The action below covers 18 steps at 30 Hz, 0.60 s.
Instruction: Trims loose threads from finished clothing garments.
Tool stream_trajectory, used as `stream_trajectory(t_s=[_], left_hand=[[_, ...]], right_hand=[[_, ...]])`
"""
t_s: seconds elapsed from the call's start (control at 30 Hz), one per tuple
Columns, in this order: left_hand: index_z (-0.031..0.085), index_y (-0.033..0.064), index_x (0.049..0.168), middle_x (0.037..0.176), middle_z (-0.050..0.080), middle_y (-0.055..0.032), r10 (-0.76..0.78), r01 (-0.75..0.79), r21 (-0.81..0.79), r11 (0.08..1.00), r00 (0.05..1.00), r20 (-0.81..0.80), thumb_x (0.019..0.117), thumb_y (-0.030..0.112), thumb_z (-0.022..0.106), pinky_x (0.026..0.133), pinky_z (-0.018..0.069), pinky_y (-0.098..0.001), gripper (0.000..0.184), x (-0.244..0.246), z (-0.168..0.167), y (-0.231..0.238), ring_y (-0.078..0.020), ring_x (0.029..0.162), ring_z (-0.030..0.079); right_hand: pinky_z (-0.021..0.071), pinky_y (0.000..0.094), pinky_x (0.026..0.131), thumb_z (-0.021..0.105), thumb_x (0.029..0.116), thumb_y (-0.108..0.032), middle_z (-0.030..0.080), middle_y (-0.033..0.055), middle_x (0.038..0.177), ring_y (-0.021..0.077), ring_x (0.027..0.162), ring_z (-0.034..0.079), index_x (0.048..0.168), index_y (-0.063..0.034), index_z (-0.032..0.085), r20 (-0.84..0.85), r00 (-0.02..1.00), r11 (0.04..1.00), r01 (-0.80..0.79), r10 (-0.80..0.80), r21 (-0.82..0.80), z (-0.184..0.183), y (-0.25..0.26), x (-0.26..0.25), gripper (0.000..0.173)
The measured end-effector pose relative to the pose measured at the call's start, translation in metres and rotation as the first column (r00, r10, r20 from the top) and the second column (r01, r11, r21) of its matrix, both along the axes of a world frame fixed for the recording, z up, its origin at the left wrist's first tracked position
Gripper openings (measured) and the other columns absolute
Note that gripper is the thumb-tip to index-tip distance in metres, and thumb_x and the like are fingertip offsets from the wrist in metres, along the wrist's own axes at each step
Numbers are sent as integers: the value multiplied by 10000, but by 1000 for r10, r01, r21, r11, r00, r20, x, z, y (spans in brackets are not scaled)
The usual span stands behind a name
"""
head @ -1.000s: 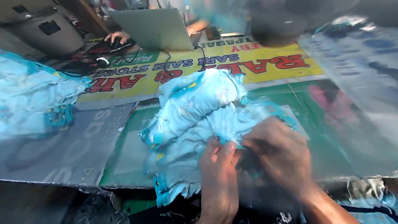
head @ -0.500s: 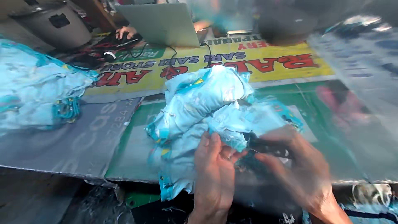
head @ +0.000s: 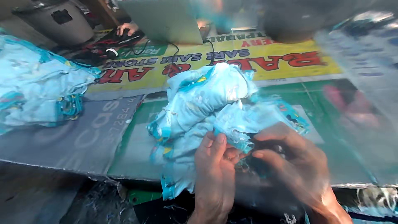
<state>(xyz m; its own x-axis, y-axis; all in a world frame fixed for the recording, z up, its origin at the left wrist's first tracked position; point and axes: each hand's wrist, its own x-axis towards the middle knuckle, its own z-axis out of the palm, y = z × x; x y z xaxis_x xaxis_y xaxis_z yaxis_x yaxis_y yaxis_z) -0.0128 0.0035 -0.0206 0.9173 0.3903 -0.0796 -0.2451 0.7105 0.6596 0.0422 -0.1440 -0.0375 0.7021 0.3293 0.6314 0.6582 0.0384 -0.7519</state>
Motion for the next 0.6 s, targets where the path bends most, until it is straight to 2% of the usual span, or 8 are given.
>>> stream_trajectory(t_s=[0.13,0.47,0.6], left_hand=[[617,35,968,845,721,-107,20,-20,78,997,1000,7,1040,71,469,713,650,-365,169,-3,3,1,-184,747,749],[632,21,965,846,715,-117,24,-29,112,993,999,42,1024,47,500,724,647,-361,147,-3,1,0,-186,756,746],[635,35,947,823,709,-91,25,-30,144,989,999,42,1020,45,504,716,639,-330,150,-3,1,-2,-158,741,736]], right_hand=[[578,161,822,729,959,-207,699,-15,1012,12,925,667,1066,-58,720,34,999,1000,26,-26,-9,-1,0,1,184],[569,137,809,716,968,-181,708,-14,995,-1,920,667,1036,-58,726,70,996,998,56,-55,-24,-4,-5,1,141],[568,132,778,726,962,-224,692,-6,1014,-10,893,657,1077,-46,702,52,997,996,68,-65,-62,-1,-5,-2,214]])
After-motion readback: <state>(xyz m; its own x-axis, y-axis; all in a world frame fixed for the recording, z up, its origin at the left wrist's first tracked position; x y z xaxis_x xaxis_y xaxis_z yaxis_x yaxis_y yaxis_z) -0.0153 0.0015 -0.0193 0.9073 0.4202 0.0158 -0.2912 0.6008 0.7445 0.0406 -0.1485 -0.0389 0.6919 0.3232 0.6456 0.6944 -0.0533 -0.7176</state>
